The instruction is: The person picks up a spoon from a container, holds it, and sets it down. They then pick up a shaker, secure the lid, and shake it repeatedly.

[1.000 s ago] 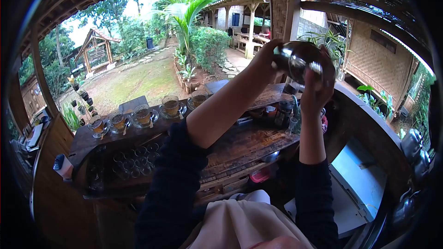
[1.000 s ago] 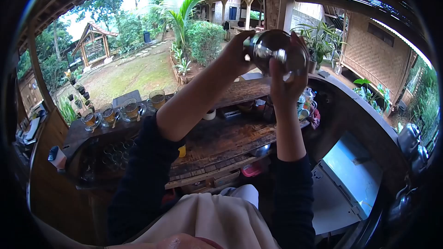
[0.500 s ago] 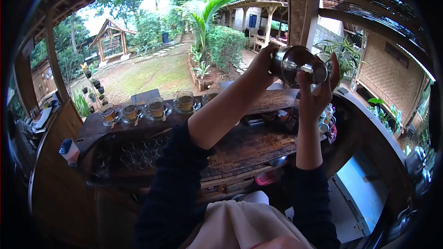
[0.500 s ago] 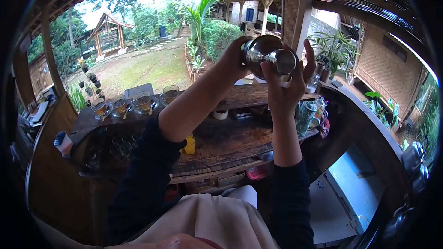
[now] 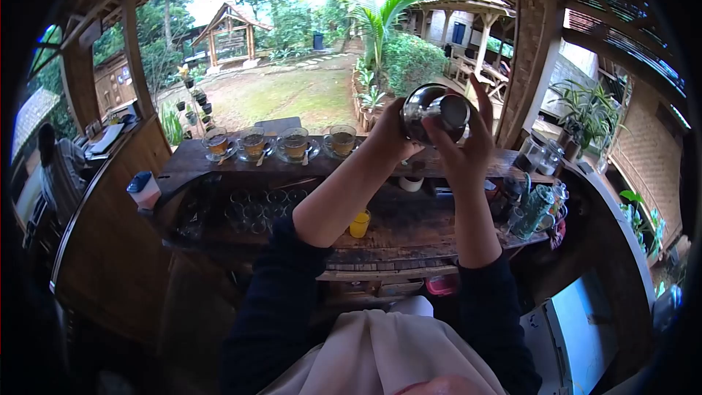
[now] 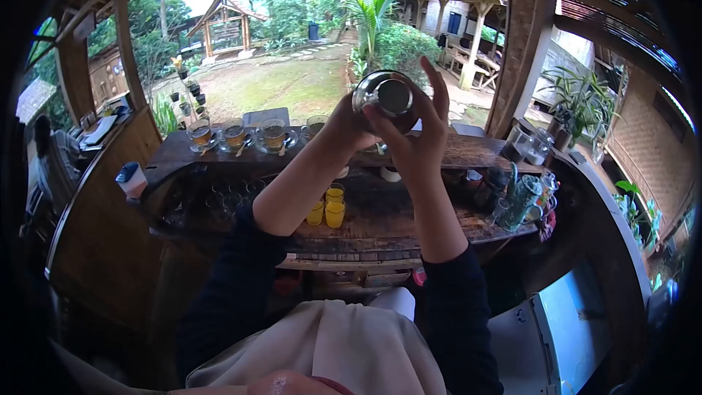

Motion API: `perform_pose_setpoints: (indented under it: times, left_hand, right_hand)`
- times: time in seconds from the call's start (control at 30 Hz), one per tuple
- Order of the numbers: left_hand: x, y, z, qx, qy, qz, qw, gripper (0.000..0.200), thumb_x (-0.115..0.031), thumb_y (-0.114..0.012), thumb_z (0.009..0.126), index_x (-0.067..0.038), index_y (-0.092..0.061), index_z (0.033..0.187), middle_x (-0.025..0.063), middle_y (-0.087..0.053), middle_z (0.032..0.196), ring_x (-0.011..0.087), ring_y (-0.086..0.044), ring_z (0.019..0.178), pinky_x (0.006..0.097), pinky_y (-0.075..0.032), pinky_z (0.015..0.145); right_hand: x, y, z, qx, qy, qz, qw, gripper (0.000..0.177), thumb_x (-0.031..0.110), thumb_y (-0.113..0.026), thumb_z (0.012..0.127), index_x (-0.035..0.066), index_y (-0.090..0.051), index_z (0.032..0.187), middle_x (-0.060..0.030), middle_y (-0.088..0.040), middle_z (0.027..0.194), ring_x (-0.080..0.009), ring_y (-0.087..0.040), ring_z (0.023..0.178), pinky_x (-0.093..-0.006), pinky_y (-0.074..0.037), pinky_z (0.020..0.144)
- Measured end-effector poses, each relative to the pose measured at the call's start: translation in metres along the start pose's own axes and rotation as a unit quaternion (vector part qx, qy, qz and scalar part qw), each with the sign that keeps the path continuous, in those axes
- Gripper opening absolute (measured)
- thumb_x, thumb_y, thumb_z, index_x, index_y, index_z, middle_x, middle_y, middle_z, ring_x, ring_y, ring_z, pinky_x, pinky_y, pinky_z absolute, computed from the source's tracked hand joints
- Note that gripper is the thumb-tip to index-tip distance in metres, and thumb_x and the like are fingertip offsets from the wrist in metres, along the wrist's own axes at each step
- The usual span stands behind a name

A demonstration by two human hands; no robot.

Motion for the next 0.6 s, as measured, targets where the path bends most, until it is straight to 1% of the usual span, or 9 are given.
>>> perform_pose_setpoints:
  times: [0.07, 0.1, 0.13, 0.27, 0.33, 0.37, 0.43, 0.5, 0.6]
  left_hand:
    - [-0.014, -0.006, -0.019, -0.016, 0.111, -0.329, 0.938, 0.040, -0.030, -0.036, 0.093, 0.000, -0.051, 0.115, 0.0167, -0.059, 0.111, 0.0261, -0.059, 0.102, 0.0414, -0.047, 0.091]
    - [-0.034, -0.021, -0.036, 0.006, 0.163, -0.604, 0.780, 0.038, -0.028, -0.037, 0.093, -0.001, -0.051, 0.117, 0.0172, -0.057, 0.113, 0.0259, -0.058, 0.103, 0.0414, -0.047, 0.091]
    - [-0.043, -0.026, -0.055, -0.046, 0.249, -0.567, 0.784, 0.036, -0.028, -0.043, 0.093, -0.003, -0.050, 0.118, 0.0160, -0.056, 0.115, 0.0238, -0.057, 0.105, 0.0388, -0.046, 0.092]
    - [-0.091, -0.015, -0.090, -0.080, -0.062, -0.430, 0.897, 0.042, -0.034, -0.055, 0.088, -0.007, -0.049, 0.119, 0.0128, -0.058, 0.111, 0.0217, -0.057, 0.104, 0.0366, -0.046, 0.090]
    - [-0.038, 0.015, -0.107, -0.164, 0.083, -0.486, 0.854, 0.040, -0.034, -0.054, 0.089, -0.007, -0.050, 0.117, 0.0127, -0.058, 0.111, 0.0233, -0.057, 0.105, 0.0382, -0.047, 0.090]
    - [0.001, 0.025, -0.126, -0.236, 0.220, -0.538, 0.779, 0.038, -0.034, -0.052, 0.089, -0.006, -0.051, 0.115, 0.0127, -0.059, 0.110, 0.0248, -0.056, 0.105, 0.0399, -0.047, 0.089]
    - [-0.011, 0.032, -0.123, -0.140, 0.109, -0.571, 0.802, 0.037, -0.032, -0.041, 0.092, -0.003, -0.052, 0.113, 0.0139, -0.061, 0.107, 0.0264, -0.060, 0.098, 0.0400, -0.049, 0.087]
    - [0.014, 0.055, -0.157, -0.457, 0.196, -0.505, 0.705, 0.039, -0.032, -0.043, 0.091, -0.002, -0.053, 0.113, 0.0155, -0.061, 0.105, 0.0272, -0.062, 0.094, 0.0399, -0.051, 0.083]
    - [-0.033, 0.046, -0.156, -0.263, 0.196, -0.557, 0.763, 0.051, -0.041, -0.041, 0.091, -0.002, -0.045, 0.124, 0.0200, -0.053, 0.118, 0.0280, -0.059, 0.099, 0.0425, -0.051, 0.083]
  right_hand:
    - [0.022, 0.006, -0.006, -0.012, 0.040, 0.010, 0.999, 0.050, 0.032, -0.081, 0.061, 0.012, -0.065, 0.103, -0.0164, -0.042, 0.133, -0.0382, -0.038, 0.123, -0.0513, -0.031, 0.101]
    - [0.053, 0.013, -0.016, 0.004, 0.109, 0.005, 0.994, 0.047, 0.036, -0.078, 0.065, 0.014, -0.065, 0.104, -0.0157, -0.042, 0.133, -0.0382, -0.040, 0.122, -0.0495, -0.033, 0.101]
    - [0.091, 0.023, -0.030, -0.011, 0.264, 0.050, 0.963, 0.052, 0.040, -0.073, 0.069, 0.011, -0.061, 0.111, -0.0180, -0.041, 0.132, -0.0352, -0.041, 0.122, -0.0459, -0.034, 0.102]
    - [0.092, 0.015, -0.071, -0.002, 0.322, 0.110, 0.940, 0.054, 0.036, -0.071, 0.069, 0.012, -0.058, 0.114, -0.0160, -0.047, 0.128, -0.0348, -0.042, 0.121, -0.0455, -0.033, 0.100]
    - [0.093, 0.008, -0.096, -0.004, 0.355, 0.143, 0.924, 0.055, 0.034, -0.070, 0.069, 0.012, -0.056, 0.117, -0.0147, -0.050, 0.125, -0.0345, -0.042, 0.120, -0.0453, -0.033, 0.099]
    - [0.075, -0.012, -0.084, 0.013, 0.277, 0.134, 0.951, 0.051, 0.034, -0.072, 0.066, 0.014, -0.060, 0.111, -0.0141, -0.050, 0.125, -0.0356, -0.043, 0.119, -0.0467, -0.033, 0.098]
    - [0.021, -0.073, -0.056, 0.053, 0.071, 0.086, 0.992, 0.045, 0.038, -0.075, 0.061, 0.016, -0.066, 0.099, -0.0150, -0.050, 0.122, -0.0368, -0.044, 0.116, -0.0485, -0.033, 0.096]
    - [-0.001, -0.095, -0.061, 0.081, -0.156, 0.220, 0.959, 0.047, 0.046, -0.070, 0.068, 0.008, -0.065, 0.096, -0.0160, -0.047, 0.125, -0.0359, -0.042, 0.120, -0.0507, -0.036, 0.096]
    - [0.087, -0.052, -0.073, 0.068, 0.202, 0.119, 0.970, 0.049, 0.038, -0.072, 0.068, 0.014, -0.063, 0.109, -0.0145, -0.043, 0.132, -0.0374, -0.035, 0.125, -0.0502, -0.026, 0.103]
Point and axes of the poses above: each hand's wrist, its own z-axis towards the middle knuckle, its own y-axis out of the back of the hand, x = y × z, the point moved 9 cm from there along z, towards the middle knuckle
